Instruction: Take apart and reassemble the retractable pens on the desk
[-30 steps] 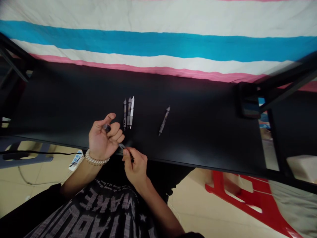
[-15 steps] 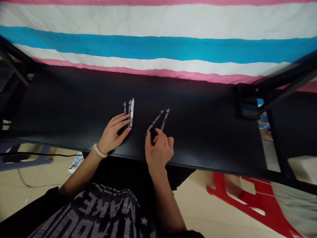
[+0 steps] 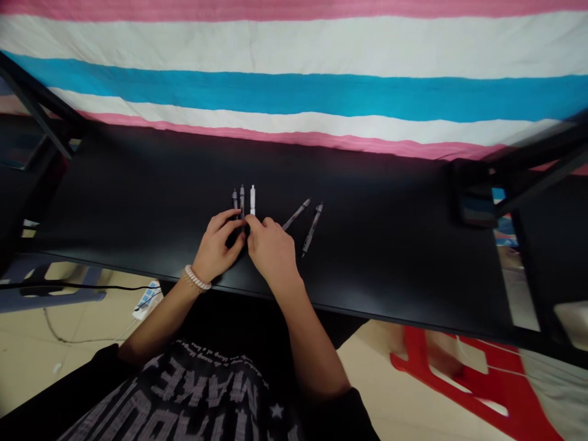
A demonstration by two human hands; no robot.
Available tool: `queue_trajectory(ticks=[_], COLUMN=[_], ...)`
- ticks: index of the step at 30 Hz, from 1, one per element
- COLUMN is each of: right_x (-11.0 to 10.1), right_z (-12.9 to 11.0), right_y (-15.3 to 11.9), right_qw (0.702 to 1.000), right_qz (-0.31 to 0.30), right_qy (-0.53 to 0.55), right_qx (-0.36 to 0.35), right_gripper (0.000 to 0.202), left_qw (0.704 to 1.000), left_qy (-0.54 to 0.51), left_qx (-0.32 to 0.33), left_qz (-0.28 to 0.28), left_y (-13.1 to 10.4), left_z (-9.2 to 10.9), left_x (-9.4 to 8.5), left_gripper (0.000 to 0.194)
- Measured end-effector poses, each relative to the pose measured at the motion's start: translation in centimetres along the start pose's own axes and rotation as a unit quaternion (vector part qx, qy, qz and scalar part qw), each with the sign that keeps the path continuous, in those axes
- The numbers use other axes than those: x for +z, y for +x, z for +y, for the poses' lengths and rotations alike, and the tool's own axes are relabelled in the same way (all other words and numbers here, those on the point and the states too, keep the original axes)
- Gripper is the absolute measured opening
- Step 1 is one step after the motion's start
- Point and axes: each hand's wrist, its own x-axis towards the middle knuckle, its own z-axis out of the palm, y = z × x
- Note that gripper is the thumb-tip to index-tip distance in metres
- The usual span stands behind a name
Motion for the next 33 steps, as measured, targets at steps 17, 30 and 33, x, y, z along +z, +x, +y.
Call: queue_trajectory(ticks=[17, 30, 33], right_x=[0.6, 1.0, 1.4], right_z=[1.0, -3.2, -3.1], right_y=[-4.0, -10.3, -10.4], right_qw=[0.944, 0.776, 0.843], right_qz=[0.164, 0.089, 0.17], right_qy=[0.278, 0.61, 0.501], right_qx=[0.064, 0.134, 0.099], right_gripper=[0.008, 0.029, 0.024], left_qw=[0.955, 0.783, 0.787], left_qy=[-0.248, -0.533, -0.514], left_qx=[-0.128, -0.295, -0.298], left_qz=[0.1, 0.128, 0.167], left_y=[-0.1, 0.1, 0.0], left_z=[1.2, 4.5, 4.7], left_x=[-0.7, -2.2, -1.7], left_gripper=[0.018, 0.022, 0.023])
